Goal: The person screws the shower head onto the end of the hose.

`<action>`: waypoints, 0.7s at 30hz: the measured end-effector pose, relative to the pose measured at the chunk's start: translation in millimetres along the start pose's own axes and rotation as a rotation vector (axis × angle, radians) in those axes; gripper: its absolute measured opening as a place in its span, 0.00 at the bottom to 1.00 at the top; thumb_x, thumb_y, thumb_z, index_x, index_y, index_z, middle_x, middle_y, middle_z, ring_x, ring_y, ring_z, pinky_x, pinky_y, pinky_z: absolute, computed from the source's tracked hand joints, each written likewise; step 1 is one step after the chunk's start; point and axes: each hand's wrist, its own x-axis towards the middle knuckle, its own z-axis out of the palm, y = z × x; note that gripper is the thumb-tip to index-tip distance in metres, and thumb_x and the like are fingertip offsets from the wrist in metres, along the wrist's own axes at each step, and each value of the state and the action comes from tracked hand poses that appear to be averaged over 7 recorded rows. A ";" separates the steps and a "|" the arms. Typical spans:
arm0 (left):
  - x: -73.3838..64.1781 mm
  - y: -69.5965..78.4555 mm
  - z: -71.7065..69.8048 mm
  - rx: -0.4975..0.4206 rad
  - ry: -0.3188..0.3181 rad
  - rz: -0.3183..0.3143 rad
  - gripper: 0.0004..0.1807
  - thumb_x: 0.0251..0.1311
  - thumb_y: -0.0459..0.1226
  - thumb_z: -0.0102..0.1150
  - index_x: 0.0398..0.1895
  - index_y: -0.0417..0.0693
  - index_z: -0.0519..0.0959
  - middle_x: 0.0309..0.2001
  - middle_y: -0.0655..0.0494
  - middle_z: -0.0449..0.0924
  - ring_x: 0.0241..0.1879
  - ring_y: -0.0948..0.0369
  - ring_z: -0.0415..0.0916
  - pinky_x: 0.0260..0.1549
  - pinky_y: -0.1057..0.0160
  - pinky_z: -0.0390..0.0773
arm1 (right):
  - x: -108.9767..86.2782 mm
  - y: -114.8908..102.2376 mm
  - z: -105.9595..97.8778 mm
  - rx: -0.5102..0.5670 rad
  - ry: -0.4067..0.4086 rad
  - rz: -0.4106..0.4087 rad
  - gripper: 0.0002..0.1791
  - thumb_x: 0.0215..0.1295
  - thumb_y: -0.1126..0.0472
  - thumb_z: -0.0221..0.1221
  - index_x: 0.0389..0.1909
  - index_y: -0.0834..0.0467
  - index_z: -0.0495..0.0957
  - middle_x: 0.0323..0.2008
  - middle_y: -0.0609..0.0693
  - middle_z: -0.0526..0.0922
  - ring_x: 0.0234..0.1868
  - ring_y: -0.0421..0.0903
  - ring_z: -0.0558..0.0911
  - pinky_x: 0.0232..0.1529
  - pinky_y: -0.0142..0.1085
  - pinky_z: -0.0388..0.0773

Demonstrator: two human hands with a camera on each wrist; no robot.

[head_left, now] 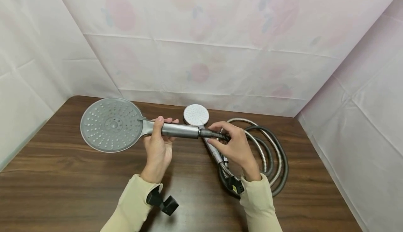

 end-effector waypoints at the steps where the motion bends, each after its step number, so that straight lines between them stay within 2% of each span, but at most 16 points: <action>1: -0.2 0.5 -0.3 0.000 0.005 -0.004 0.04 0.65 0.29 0.53 0.35 0.43 0.69 0.24 0.51 0.83 0.26 0.56 0.85 0.19 0.63 0.85 | 0.1 -0.5 0.8 -0.004 0.007 -0.003 0.16 0.48 0.67 0.71 0.39 0.57 0.81 0.32 0.50 0.83 0.23 0.40 0.73 0.25 0.28 0.72; 7: -1.5 2.5 -0.5 -0.006 0.028 -0.031 0.03 0.65 0.29 0.53 0.34 0.42 0.70 0.24 0.50 0.84 0.26 0.55 0.85 0.22 0.63 0.85 | 0.9 -3.2 1.6 -0.026 0.030 -0.002 0.16 0.45 0.69 0.72 0.37 0.57 0.81 0.30 0.49 0.82 0.23 0.42 0.74 0.25 0.29 0.73; 16: -1.0 6.3 1.2 -0.022 0.012 -0.058 0.04 0.64 0.26 0.52 0.32 0.40 0.72 0.26 0.47 0.85 0.29 0.54 0.86 0.33 0.60 0.87 | 4.1 -6.3 -1.6 -0.053 0.011 0.005 0.16 0.44 0.70 0.72 0.36 0.58 0.82 0.30 0.48 0.83 0.28 0.39 0.75 0.27 0.29 0.73; 21: -1.7 10.2 4.0 -0.084 -0.023 -0.074 0.05 0.62 0.24 0.53 0.30 0.39 0.74 0.29 0.45 0.86 0.33 0.53 0.86 0.40 0.56 0.86 | 6.1 -9.3 -3.4 -0.042 0.011 0.002 0.16 0.44 0.71 0.72 0.35 0.58 0.82 0.31 0.49 0.84 0.28 0.39 0.76 0.28 0.29 0.74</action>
